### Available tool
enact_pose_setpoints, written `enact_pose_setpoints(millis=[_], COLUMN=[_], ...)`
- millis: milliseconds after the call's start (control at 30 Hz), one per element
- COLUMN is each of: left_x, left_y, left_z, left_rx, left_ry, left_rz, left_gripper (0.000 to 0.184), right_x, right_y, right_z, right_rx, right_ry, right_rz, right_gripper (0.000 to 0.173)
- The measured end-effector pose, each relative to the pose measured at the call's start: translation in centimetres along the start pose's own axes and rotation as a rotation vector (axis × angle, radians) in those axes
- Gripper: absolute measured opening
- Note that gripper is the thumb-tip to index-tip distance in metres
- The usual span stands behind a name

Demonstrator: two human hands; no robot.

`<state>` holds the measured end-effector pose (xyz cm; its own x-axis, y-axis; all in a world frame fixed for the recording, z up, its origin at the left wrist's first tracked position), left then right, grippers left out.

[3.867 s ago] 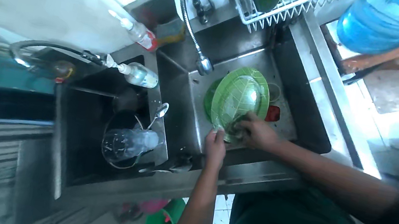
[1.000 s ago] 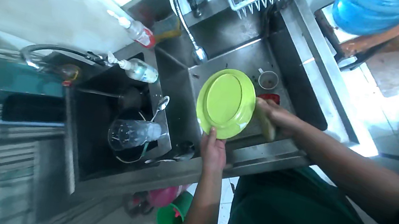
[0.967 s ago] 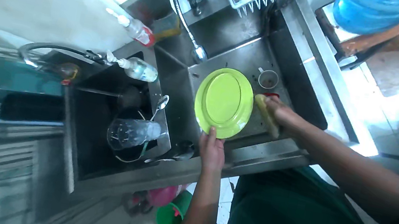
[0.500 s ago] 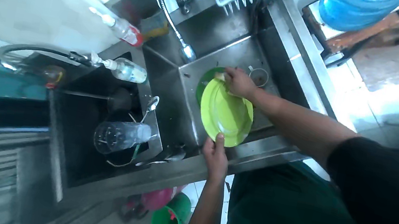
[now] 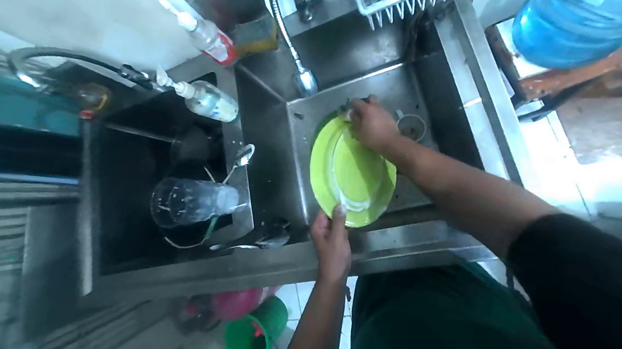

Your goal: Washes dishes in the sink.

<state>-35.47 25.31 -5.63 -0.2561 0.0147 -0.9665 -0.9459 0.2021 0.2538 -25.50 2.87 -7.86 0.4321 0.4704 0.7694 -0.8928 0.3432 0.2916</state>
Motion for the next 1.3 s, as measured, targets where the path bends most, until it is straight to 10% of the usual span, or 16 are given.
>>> enact_pose_setpoints(millis=[133,300,667,933,1300], left_x=[0.1,1.2,-4.4,-12.0,-14.6], left_y=[-1.3,-2.4,2.4,7.8,12.7], left_z=[0.2,0.2,5.3,16.2,37.7], left_rx=[-0.061,-0.054,0.185,0.362,0.412], left_ry=[0.044,0.048,-0.039,-0.479,-0.699], left_rz=[0.006,0.148,-0.047,-0.574,-0.709], left_gripper=[0.02,0.026,0.02,0.021,0.028], right_x=[-3.1,1.5,-5.5,-7.2,-1.8], right_y=[3.9,12.5,2.3,8.3,15.0], right_z=[-1.4,-5.0,4.5,1.7,-4.7], right_rx=[-0.05,0.036,-0.113,-0.167,-0.367], right_ry=[-0.151,-0.103,-0.136,-0.584,-0.612], right_rz=[-0.148,0.086,0.009,-0.251,-0.307], right_gripper=[0.035,0.033,0.038,0.031,0.029])
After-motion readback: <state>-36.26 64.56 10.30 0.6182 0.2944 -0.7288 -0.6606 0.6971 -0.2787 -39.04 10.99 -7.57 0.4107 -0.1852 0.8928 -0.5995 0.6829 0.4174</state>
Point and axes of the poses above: each hand's wrist, its own y-axis away from the middle knuckle, its own z-axis out of the back of the hand, x = y × z, the point moved 6 cm from there along -y, towards the middle knuckle
